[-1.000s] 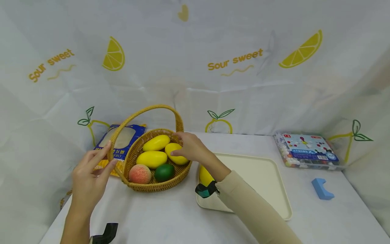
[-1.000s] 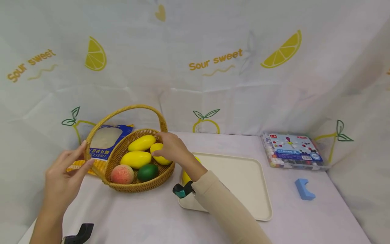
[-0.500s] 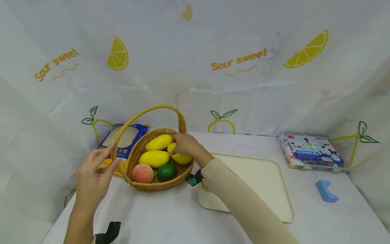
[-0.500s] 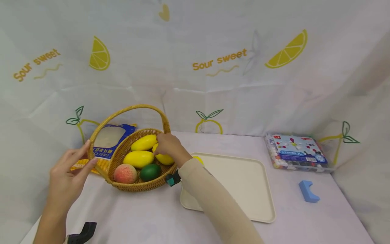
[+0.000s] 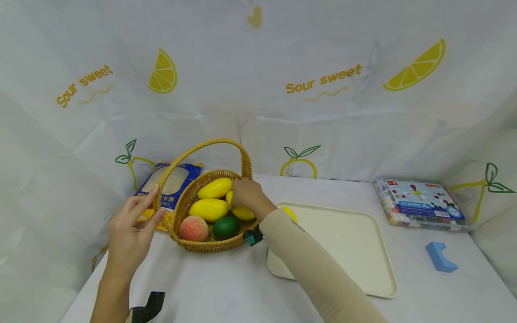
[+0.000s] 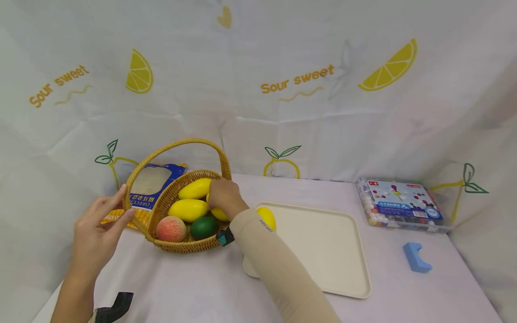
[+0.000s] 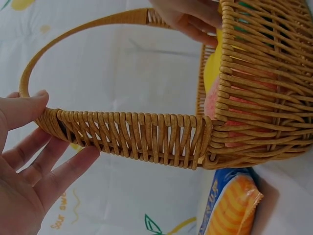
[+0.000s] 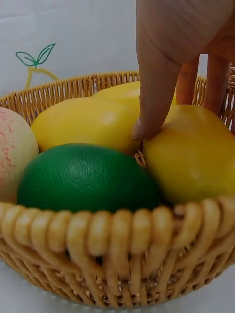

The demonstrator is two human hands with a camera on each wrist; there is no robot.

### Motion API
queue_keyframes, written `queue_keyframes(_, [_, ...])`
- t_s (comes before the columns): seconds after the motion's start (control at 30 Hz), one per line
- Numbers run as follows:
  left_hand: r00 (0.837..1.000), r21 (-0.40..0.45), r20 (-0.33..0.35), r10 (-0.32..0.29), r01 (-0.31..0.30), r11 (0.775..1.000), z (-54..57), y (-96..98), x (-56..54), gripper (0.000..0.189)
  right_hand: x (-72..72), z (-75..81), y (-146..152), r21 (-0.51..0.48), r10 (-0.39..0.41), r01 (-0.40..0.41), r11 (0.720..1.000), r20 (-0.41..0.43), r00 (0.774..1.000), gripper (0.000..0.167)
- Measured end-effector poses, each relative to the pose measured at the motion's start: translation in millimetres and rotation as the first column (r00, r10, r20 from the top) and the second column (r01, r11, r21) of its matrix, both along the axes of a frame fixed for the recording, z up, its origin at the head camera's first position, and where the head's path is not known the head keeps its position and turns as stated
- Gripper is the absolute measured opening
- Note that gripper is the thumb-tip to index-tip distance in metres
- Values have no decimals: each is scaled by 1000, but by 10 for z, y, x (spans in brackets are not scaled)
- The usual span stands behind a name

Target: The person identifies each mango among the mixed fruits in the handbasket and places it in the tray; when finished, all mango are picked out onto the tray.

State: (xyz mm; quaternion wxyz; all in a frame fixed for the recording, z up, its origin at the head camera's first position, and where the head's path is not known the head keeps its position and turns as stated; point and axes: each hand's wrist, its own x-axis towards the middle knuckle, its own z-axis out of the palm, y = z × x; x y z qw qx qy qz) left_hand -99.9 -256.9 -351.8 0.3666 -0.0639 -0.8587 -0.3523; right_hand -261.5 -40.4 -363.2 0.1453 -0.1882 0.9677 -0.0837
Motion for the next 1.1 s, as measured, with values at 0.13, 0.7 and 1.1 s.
queue_keyframes(0.13, [1000,-7,-6,-1,1,1000,-1,-3,-7,70,4,-22,9,-8,-5,5,1000,14,1000,52])
queue_keyframes(0.7, [999,51,30,-12,10,999,8,11,0,67,-45,-63,107,-135,-8,18,991,72,997,40])
queue_keyframes(1.1, [996,84,90,6,-14,996,11,2,-1,65,-102,48,238,-311,16,52,949,212,977,46])
